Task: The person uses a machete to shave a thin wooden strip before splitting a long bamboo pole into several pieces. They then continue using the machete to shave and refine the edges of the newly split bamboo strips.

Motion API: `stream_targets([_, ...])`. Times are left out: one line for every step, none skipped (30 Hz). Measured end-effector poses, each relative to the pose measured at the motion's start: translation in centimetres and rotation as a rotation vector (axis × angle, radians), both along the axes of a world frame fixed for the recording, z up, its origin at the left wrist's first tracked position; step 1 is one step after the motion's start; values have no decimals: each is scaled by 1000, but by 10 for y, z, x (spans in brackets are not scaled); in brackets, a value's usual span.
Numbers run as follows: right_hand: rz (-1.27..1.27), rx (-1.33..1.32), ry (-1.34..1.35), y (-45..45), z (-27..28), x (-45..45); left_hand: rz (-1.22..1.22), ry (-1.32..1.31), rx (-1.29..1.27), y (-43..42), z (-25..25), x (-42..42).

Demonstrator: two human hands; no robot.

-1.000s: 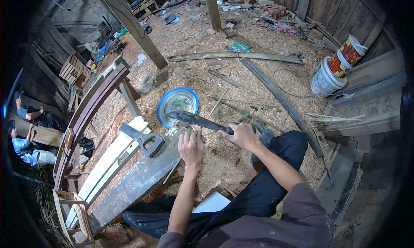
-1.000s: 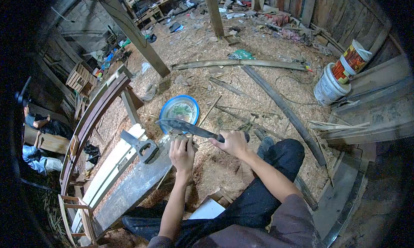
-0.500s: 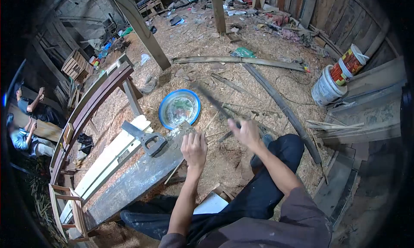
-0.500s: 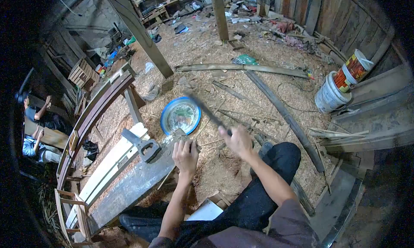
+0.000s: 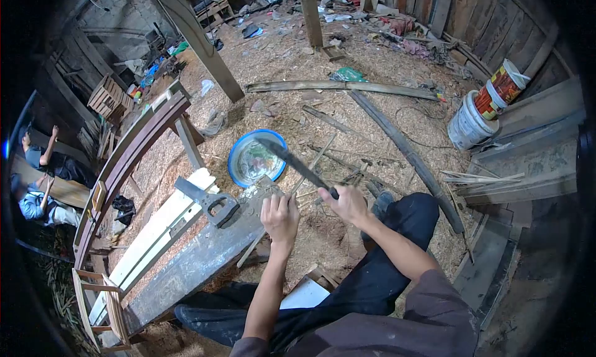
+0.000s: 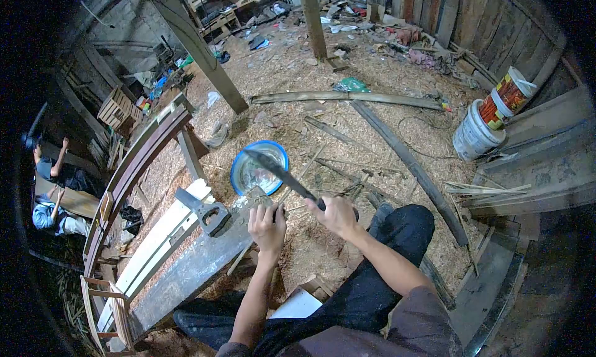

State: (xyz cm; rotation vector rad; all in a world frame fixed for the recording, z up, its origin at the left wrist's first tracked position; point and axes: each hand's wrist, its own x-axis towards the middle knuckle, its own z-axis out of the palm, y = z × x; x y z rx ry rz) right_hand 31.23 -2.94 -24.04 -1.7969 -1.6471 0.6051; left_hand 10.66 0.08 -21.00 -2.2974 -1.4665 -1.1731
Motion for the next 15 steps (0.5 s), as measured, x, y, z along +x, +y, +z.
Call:
stream_targets([-1,0,1,-1,1,2,-3,0,5,0,-1,0])
stream_targets([63,35,-68,-4,3,5,-4,4,4,0,-2,0])
stream_targets([129,69,-137,-5,4,8,-9,1,10,1,-2,0])
stream_targets([135,95,-211,1,1,18,-12,-3,16,1,-2,0])
stream_targets([136,90,-207,7,-3,24,-12,0,11,-1,-2,-1])
stream_targets([30,51,-80,14,-2,29,-6,10,9,-2,-3,-1])
stream_targets([-76,18,45,22,-3,36,0,18,14,0,-2,0])
stream_targets([-76,22,44,30,-11,42,-1,16,18,0,-1,0])
stream_targets([-173,113,2,38,-14,45,-3,12,8,-1,0,-1])
stream_targets([-271,206,-41,42,-18,50,-7,5,-1,-1,0,0])
stream_targets([-274,212,-44,40,-23,51,-11,2,4,0,1,1])
stream_targets([-186,128,40,28,-5,42,-7,-5,7,0,1,1])
stream_targets([-99,42,125,15,3,33,-3,-10,7,-2,2,2])
stream_targets([-56,66,57,9,-20,26,0,-9,-6,-3,2,2])
stream_targets([-62,66,58,3,-21,18,-5,-8,-6,-3,2,4])
